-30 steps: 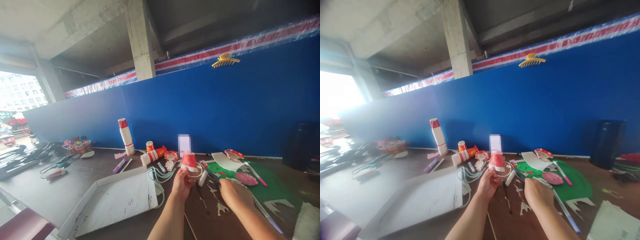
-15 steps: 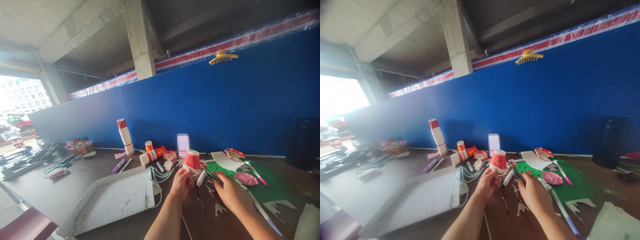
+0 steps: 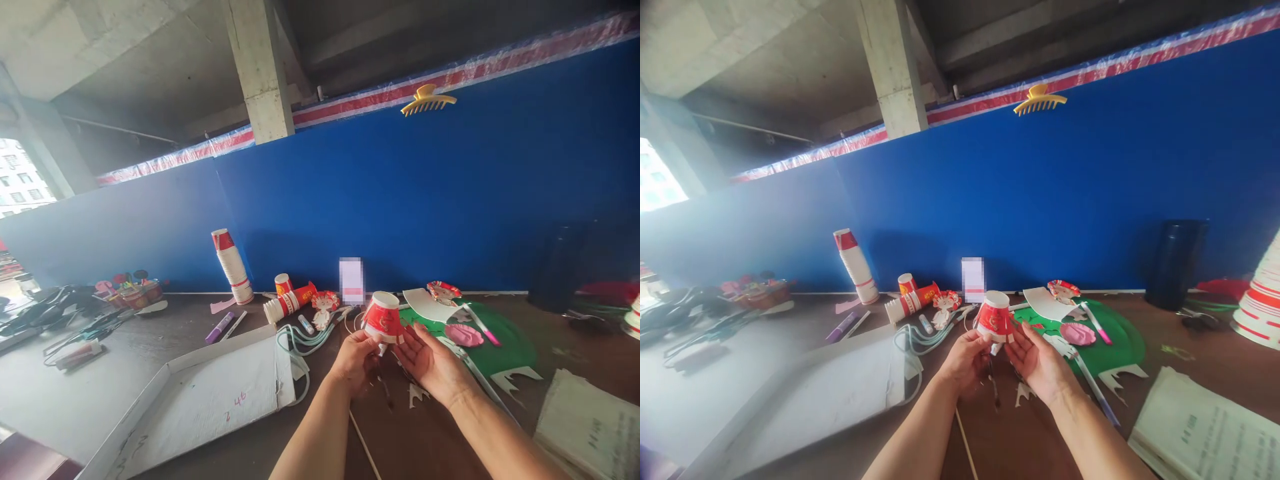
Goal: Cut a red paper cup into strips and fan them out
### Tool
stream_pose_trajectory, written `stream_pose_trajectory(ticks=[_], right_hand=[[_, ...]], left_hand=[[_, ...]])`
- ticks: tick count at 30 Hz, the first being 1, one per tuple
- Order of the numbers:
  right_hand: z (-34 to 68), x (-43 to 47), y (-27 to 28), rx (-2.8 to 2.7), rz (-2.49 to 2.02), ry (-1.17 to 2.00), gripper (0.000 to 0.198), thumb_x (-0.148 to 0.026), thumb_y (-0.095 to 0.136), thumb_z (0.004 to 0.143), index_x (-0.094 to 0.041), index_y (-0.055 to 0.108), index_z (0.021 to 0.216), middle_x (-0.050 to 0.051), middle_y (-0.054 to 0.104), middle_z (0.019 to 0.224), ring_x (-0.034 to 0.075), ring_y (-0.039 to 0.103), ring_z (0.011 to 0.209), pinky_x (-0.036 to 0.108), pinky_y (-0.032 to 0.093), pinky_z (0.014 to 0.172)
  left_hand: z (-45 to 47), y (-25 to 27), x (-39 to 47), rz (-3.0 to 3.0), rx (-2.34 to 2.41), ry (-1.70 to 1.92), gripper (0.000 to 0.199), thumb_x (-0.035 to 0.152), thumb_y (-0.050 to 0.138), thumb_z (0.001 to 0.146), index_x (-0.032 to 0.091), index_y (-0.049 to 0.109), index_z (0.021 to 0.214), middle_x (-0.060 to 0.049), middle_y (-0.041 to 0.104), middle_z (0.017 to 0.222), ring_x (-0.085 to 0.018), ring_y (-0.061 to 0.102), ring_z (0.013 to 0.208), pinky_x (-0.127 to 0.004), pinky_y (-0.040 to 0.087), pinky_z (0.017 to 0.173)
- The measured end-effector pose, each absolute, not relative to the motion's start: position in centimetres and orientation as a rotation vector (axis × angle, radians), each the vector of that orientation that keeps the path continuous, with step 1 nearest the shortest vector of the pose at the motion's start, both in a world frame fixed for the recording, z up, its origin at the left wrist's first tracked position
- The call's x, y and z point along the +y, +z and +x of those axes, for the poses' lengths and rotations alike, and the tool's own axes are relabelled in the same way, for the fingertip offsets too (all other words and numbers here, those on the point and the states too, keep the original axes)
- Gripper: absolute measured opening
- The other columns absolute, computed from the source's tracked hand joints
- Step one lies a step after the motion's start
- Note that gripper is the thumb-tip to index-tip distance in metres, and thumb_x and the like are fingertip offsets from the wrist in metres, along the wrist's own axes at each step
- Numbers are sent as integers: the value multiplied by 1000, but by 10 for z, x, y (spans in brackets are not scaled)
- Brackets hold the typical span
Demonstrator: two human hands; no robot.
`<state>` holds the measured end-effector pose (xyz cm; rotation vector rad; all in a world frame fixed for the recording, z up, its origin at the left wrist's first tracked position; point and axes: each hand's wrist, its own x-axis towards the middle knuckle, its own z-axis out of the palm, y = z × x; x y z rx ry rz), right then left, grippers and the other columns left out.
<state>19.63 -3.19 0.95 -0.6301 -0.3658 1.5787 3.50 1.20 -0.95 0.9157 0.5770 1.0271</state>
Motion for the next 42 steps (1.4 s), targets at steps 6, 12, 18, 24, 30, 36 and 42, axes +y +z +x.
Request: stream_pose_trajectory(ticks=[6, 12, 18, 24, 30, 36, 42], right_hand=[[200, -33, 15, -313, -510, 1413, 24, -16, 75, 74, -24, 63, 94, -3, 76, 95, 13, 72, 89, 22, 61, 74], [197, -32, 12, -387, -567, 1474, 25, -20, 78, 73, -23, 63, 92, -3, 76, 88, 11, 71, 70, 20, 61, 62], [194, -34, 10, -544, -814, 1500, 24, -40, 73, 77, -22, 65, 91, -1, 71, 69, 11, 61, 53, 20, 48, 43], [203, -35, 16, -687, -887, 1429, 45, -60, 58, 82, -22, 65, 106, 5, 75, 94, 19, 68, 75, 28, 52, 60], [211, -35, 16, -554, -835, 1478, 32, -44, 70, 78, -25, 66, 102, 1, 75, 89, 18, 68, 72, 30, 55, 63], [213, -38, 20, -528, -800, 1463, 28, -35, 74, 75, -24, 67, 100, -1, 75, 84, 18, 69, 72, 31, 57, 66], [215, -42, 30, -638, -836, 1441, 37, -33, 73, 76, -21, 67, 110, 4, 77, 94, 21, 71, 81, 33, 57, 73]], left_hand=[[35, -10, 11, 952, 639, 973, 38, 40, 85, 58, 11, 67, 75, 0, 54, 65, -6, 45, 56, -20, 32, 54], [36, -10, 10, 965, 639, 958, 38, 39, 86, 57, 12, 66, 74, 1, 53, 62, -6, 44, 55, -20, 32, 55], [36, -9, 8, 1003, 620, 959, 36, 40, 84, 59, 12, 67, 75, 1, 53, 62, -6, 44, 55, -21, 31, 55], [36, -9, 7, 1083, 683, 883, 36, 40, 84, 58, 12, 65, 70, 0, 55, 62, -7, 44, 54, -22, 31, 54], [35, -13, 11, 1148, 728, 827, 35, 39, 84, 57, 11, 68, 70, 0, 56, 59, -7, 45, 51, -22, 32, 53], [32, -2, 4, 1087, 660, 777, 34, 33, 86, 57, 10, 71, 77, -6, 65, 71, -11, 55, 61, -24, 42, 61], [25, 8, 5, 878, 451, 884, 48, 36, 84, 63, 16, 71, 105, -11, 68, 103, -17, 63, 89, -29, 47, 83]])
